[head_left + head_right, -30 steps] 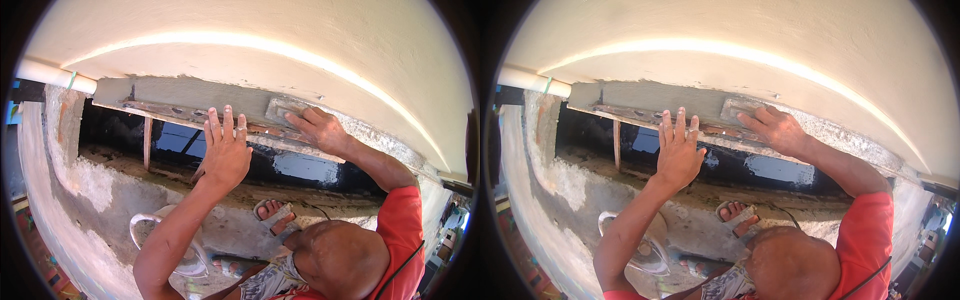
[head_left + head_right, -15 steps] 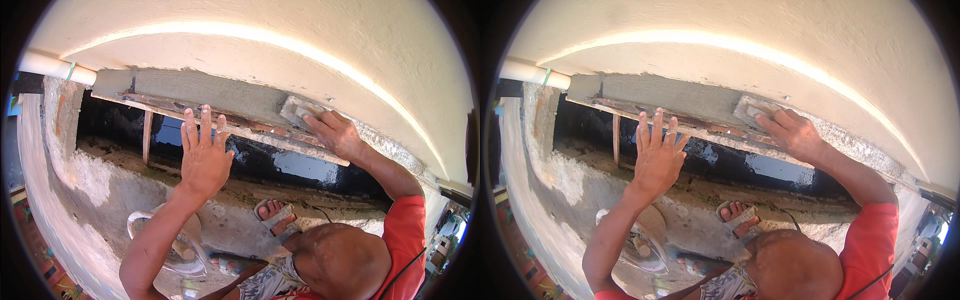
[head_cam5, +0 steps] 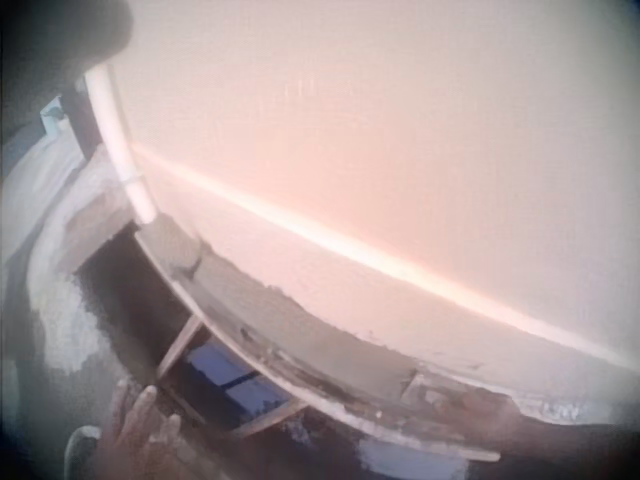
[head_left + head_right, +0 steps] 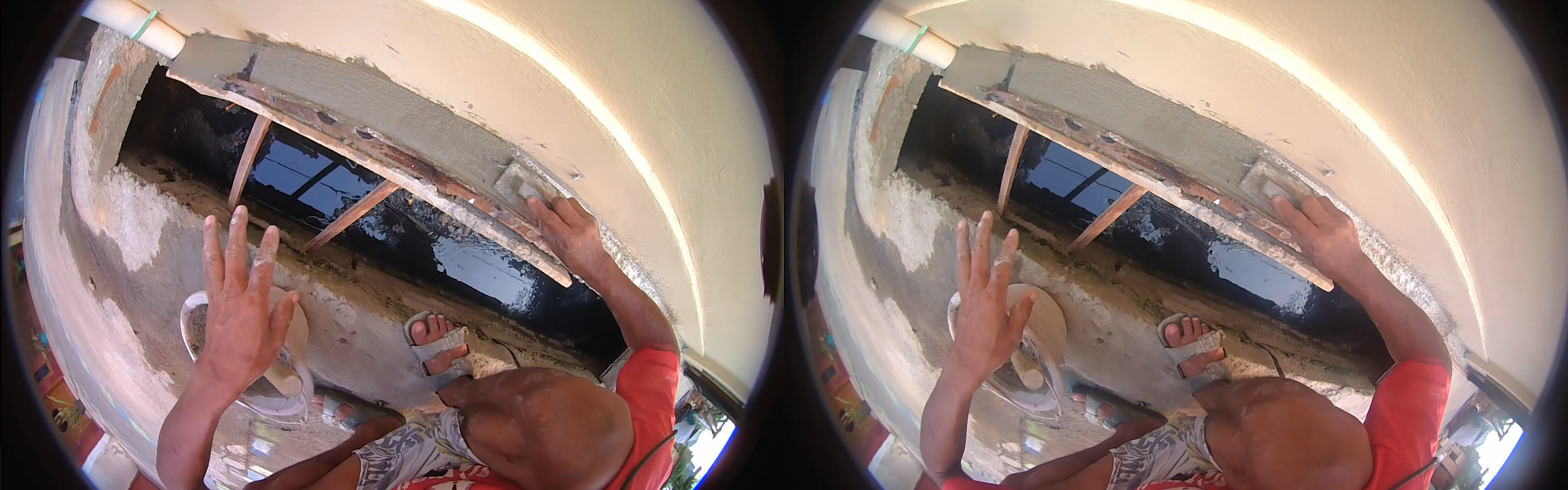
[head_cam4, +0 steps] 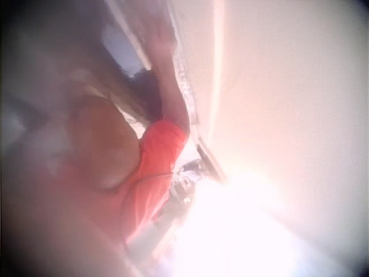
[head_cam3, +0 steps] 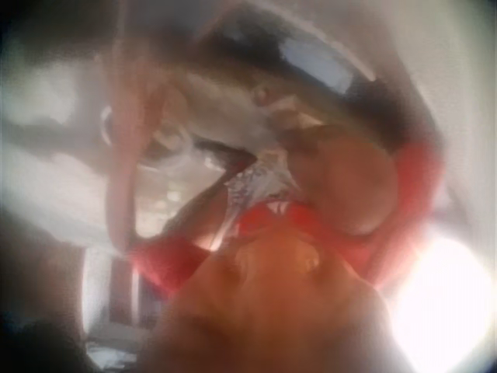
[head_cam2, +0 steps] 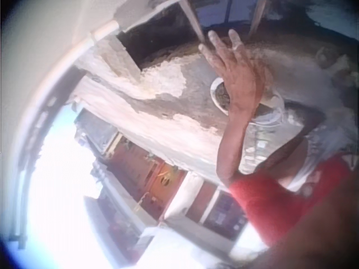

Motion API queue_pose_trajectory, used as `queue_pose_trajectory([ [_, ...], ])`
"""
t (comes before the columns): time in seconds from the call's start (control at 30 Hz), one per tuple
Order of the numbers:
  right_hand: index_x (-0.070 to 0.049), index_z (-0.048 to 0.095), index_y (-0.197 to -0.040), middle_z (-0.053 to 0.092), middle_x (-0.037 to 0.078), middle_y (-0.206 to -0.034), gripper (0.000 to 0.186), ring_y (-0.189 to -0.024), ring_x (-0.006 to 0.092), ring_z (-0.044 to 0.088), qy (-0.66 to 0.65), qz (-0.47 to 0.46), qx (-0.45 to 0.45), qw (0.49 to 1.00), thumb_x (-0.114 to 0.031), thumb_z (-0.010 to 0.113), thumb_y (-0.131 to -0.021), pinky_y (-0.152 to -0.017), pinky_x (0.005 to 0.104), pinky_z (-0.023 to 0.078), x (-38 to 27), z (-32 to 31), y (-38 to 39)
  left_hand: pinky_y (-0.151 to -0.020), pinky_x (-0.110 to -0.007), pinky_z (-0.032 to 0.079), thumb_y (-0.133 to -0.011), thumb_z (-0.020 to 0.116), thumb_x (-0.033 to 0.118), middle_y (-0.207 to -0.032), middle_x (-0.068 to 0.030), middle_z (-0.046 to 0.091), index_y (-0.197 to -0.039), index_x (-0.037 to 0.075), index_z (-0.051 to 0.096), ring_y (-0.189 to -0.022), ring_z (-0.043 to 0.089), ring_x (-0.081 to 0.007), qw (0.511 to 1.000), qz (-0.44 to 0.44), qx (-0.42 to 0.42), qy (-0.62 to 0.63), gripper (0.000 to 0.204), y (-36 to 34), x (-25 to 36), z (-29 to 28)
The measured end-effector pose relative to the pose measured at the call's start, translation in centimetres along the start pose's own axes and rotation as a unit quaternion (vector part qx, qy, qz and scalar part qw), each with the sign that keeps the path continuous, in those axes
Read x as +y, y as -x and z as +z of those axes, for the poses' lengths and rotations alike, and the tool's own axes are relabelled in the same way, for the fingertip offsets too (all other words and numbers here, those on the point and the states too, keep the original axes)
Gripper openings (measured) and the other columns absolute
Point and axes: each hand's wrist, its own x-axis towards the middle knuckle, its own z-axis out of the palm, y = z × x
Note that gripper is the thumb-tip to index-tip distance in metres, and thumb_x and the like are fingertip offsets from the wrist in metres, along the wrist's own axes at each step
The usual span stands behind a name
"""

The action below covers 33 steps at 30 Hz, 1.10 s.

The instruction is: The person scoops wet cement from a bucket using a trowel and applies it to a wall section around a white pipe. They spread and smooth the cement along the wall surface using the trowel.

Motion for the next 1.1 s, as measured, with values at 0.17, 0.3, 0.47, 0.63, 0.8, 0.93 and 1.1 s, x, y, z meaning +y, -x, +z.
queue_pose_trajectory([
  [0.17,-0.006,0.064,-0.120,0.060,0.010,-0.090,0.046,-0.074,0.0259,0.062,0.023,0.073,0.031,0.997,0.003,0.070,-0.075,-0.061,0.0365,0.055,0.9,-1.4,6.4,-0.117,-0.059,0.015,-0.084,0.066,0.005,-0.160,-0.0229,0.011,-0.151,0.007,0.031,-0.147,0.003,-0.0486,0.995,-0.093,-0.028,-0.005,0.075,7.9,-3.4,-0.6],
  [0.3,-0.006,0.064,-0.120,0.060,0.010,-0.088,0.045,-0.073,0.0261,0.062,0.018,0.085,0.071,0.994,0.004,0.070,-0.076,-0.063,0.0366,0.054,0.4,-1.7,6.0,-0.116,-0.062,0.014,-0.089,0.063,0.013,-0.159,-0.0259,0.010,-0.151,0.009,0.031,-0.147,0.002,-0.0502,0.982,-0.178,-0.061,0.011,0.070,12.8,-3.5,-1.7],
  [0.47,-0.007,0.063,-0.121,0.060,0.010,-0.092,0.047,-0.076,0.0259,0.062,0.007,0.031,0.087,0.996,0.003,0.070,-0.076,-0.064,0.0364,0.055,-0.6,-0.8,0.6,-0.116,-0.060,0.016,-0.091,0.062,0.017,-0.159,-0.0252,0.014,-0.151,0.011,0.032,-0.147,0.008,-0.0479,0.984,-0.166,-0.049,0.037,0.068,16.9,-2.6,-1.9],
  [0.63,-0.008,0.062,-0.124,0.060,0.009,-0.095,0.051,-0.078,0.0263,0.061,0.001,0.016,0.064,0.998,0.003,0.071,-0.074,-0.065,0.0370,0.055,-0.8,0.0,0.5,-0.116,-0.056,0.019,-0.088,0.066,0.013,-0.158,-0.0254,0.019,-0.151,0.012,0.034,-0.146,0.014,-0.0477,0.982,-0.182,-0.047,0.025,0.070,20.1,-1.2,-2.5],
  [0.8,-0.010,0.064,-0.123,0.061,0.010,-0.096,0.051,-0.079,0.0272,0.062,0.011,0.021,0.029,0.999,0.003,0.072,-0.074,-0.065,0.0383,0.055,-0.4,-0.5,2.7,-0.119,-0.050,0.022,-0.095,0.061,0.019,-0.160,-0.0186,0.020,-0.146,0.010,0.043,-0.148,0.018,-0.0367,0.959,-0.266,-0.051,0.085,0.055,20.9,-0.3,-2.9],
  [0.93,-0.006,0.065,-0.118,0.061,0.013,-0.096,0.044,-0.082,0.0294,0.063,0.026,0.060,0.017,0.998,0.004,0.071,-0.076,-0.071,0.0383,0.055,0.3,-0.8,5.8,-0.121,-0.047,0.019,-0.089,0.064,0.005,-0.162,-0.0150,0.016,-0.151,0.013,0.035,-0.149,0.016,-0.0322,0.900,-0.355,0.004,0.253,0.069,22.3,-0.6,-1.3],
  [1.1,-0.007,0.065,-0.118,0.061,0.012,-0.095,0.046,-0.082,0.0287,0.063,0.032,0.057,0.070,0.995,0.005,0.071,-0.075,-0.069,0.0378,0.055,-0.3,-1.1,4.4,-0.121,-0.042,0.019,-0.085,0.066,0.001,-0.162,-0.0145,0.017,-0.155,0.012,0.024,-0.149,0.016,-0.0270,0.914,-0.347,-0.017,0.209,0.082,22.6,-0.8,-1.4],
])
